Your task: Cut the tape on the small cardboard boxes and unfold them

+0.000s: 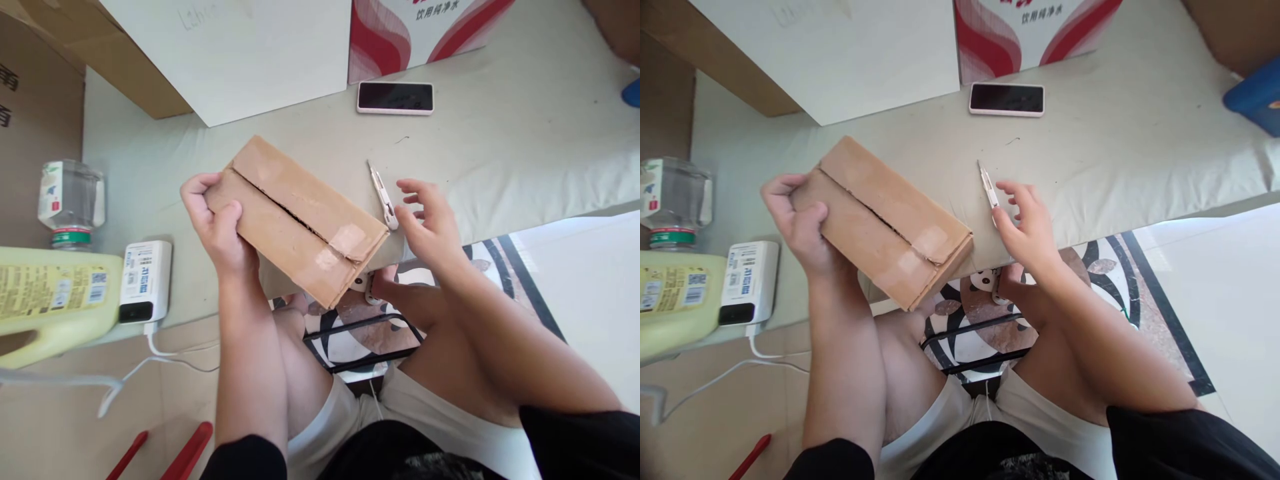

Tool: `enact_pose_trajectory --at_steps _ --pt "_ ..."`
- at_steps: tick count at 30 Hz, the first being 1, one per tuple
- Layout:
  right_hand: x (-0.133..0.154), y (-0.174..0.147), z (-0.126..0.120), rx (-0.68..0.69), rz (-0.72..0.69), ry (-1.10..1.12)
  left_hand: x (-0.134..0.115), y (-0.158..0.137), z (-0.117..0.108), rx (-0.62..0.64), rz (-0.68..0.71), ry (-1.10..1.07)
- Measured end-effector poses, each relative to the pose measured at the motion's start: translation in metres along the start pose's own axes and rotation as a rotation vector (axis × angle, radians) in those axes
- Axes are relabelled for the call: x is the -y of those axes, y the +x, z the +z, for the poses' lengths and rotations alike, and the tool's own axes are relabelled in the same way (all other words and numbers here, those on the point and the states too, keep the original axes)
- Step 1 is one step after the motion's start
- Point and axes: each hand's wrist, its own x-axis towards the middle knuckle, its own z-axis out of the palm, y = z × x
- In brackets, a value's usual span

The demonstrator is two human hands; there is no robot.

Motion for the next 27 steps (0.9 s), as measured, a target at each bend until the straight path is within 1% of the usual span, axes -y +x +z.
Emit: enact_pose_trajectory --at_steps 1,2,4,5,7,9,11,13,15,16,17,18,19,21,23,24,25,27 --pt "-0.004 0.004 0.001 0.016 0.042 -0.101 -0.001 -0.001 0.001 -0.003 -0.011 0.002" --pt "-0.007 0.008 0.002 0.051 0.049 -0.191 -0.003 -0.001 0.002 -0.008 -0.023 0.003" --pt "-0.010 0.014 0.005 0.130 0.024 -0.326 -0.006 -0.003 0.005 -0.025 -0.047 0.001" --pt "-0.010 0.016 0.005 0.158 0.022 -0.366 -0.007 -0.003 0.005 -0.031 -0.054 -0.002" --pt "-0.008 0.018 0.002 0.197 0.068 -0.409 -0.008 -0.004 0.006 -0.041 -0.054 -0.014" --pt "-0.003 0.019 -0.004 0.242 0.133 -0.446 -0.008 -0.005 0.005 -0.037 -0.046 -0.023" --pt "0.001 0.019 -0.012 0.278 0.168 -0.477 -0.007 -0.005 0.003 -0.025 -0.045 -0.026" --pt "0.006 0.016 -0.020 0.249 0.195 -0.449 -0.007 -0.005 0.002 -0.013 -0.049 -0.016" --pt "0.012 0.009 -0.027 0.155 0.204 -0.305 -0.006 -0.005 0.002 -0.018 -0.056 0.004" --pt "0.016 0.003 -0.030 0.096 0.176 -0.204 -0.006 -0.005 0.002 -0.025 -0.063 0.016" --pt "0.020 -0.003 -0.032 0.030 0.113 -0.101 -0.007 -0.005 0.003 -0.031 -0.069 0.028" --pt "0.025 -0.010 -0.035 -0.040 0.016 -0.002 -0.007 -0.005 0.004 -0.037 -0.072 0.037" --pt "0.030 -0.016 -0.037 -0.105 -0.111 0.085 -0.007 -0.005 0.005 -0.040 -0.072 0.042" --pt "0.039 -0.028 -0.042 -0.192 -0.446 0.223 -0.007 -0.005 0.006 -0.044 -0.065 0.042" --pt "0.048 -0.036 -0.047 -0.204 -0.737 0.308 -0.007 -0.005 0.006 -0.043 -0.065 0.033" --pt "0.051 -0.038 -0.050 -0.187 -0.827 0.319 -0.007 -0.005 0.006 -0.044 -0.066 0.027" --pt "0.053 -0.040 -0.053 -0.162 -0.875 0.313 -0.007 -0.006 0.005 -0.041 -0.067 0.022" --pt "0.056 -0.044 -0.059 -0.114 -0.884 0.289 -0.007 -0.006 0.005 -0.034 -0.064 0.015"
